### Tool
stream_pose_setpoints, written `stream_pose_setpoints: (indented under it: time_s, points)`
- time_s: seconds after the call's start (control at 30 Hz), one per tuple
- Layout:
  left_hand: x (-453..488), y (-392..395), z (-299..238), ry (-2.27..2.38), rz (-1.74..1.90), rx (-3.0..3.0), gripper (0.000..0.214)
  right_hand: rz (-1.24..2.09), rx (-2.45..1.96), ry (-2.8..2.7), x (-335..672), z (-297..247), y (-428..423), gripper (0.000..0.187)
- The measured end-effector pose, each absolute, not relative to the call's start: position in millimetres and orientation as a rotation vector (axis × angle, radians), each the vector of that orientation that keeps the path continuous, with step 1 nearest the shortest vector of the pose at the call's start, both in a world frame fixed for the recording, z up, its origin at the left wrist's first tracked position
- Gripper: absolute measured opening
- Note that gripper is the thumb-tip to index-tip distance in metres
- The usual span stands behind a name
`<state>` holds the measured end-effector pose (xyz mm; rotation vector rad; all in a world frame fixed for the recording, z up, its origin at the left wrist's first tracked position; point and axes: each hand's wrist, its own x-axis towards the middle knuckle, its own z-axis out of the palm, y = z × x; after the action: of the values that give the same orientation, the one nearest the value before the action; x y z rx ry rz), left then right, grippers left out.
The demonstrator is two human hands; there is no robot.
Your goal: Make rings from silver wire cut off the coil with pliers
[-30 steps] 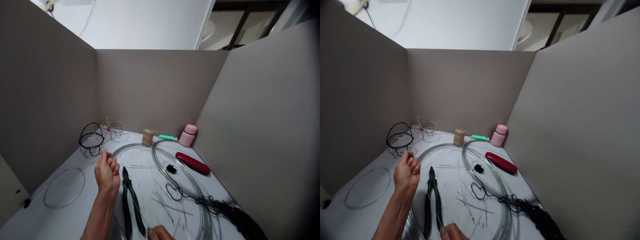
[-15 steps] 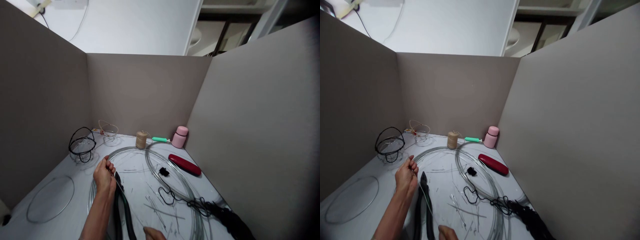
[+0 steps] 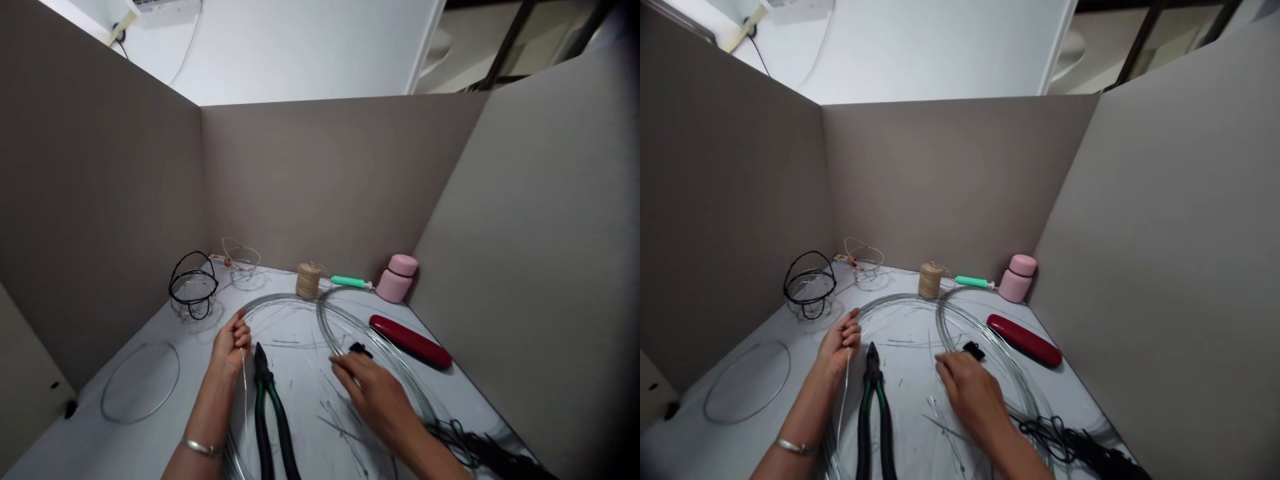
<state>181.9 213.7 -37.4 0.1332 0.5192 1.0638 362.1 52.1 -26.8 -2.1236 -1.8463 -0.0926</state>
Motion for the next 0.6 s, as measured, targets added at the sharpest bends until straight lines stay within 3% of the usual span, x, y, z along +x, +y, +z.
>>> stream_pose_setpoints:
  time_s: [0.03,0.17,0.4,0.47,0.6]
  points:
    - [182.8,213.8,-39.1,0.505,1.022,0.124,0.017,-0.225,-2.213,-1.966,367.5,-26.3,72.5,0.026]
    - [189.2,212.1,-45.1,0.477,0.973,0.073,0.021,-0.243,-2.215,-2.153,367.0,-41.7,127.0,0.027]
    - [198.7,208.9,-49.7,0.472,1.074,0.049,0.015,-0.310,-2.203,-2.166,361.8,-17.9,128.9,0.028]
    - [199.9,206.2,-46.9,0.445,1.109,0.091,0.013,-0.222,-2.116,-2.088,349.8,-5.3,122.3,0.031]
    - [199.0,194.5,-35.5,0.352,1.131,0.278,0.007,0.349,-1.734,-1.758,310.0,-5.6,107.0,0.039]
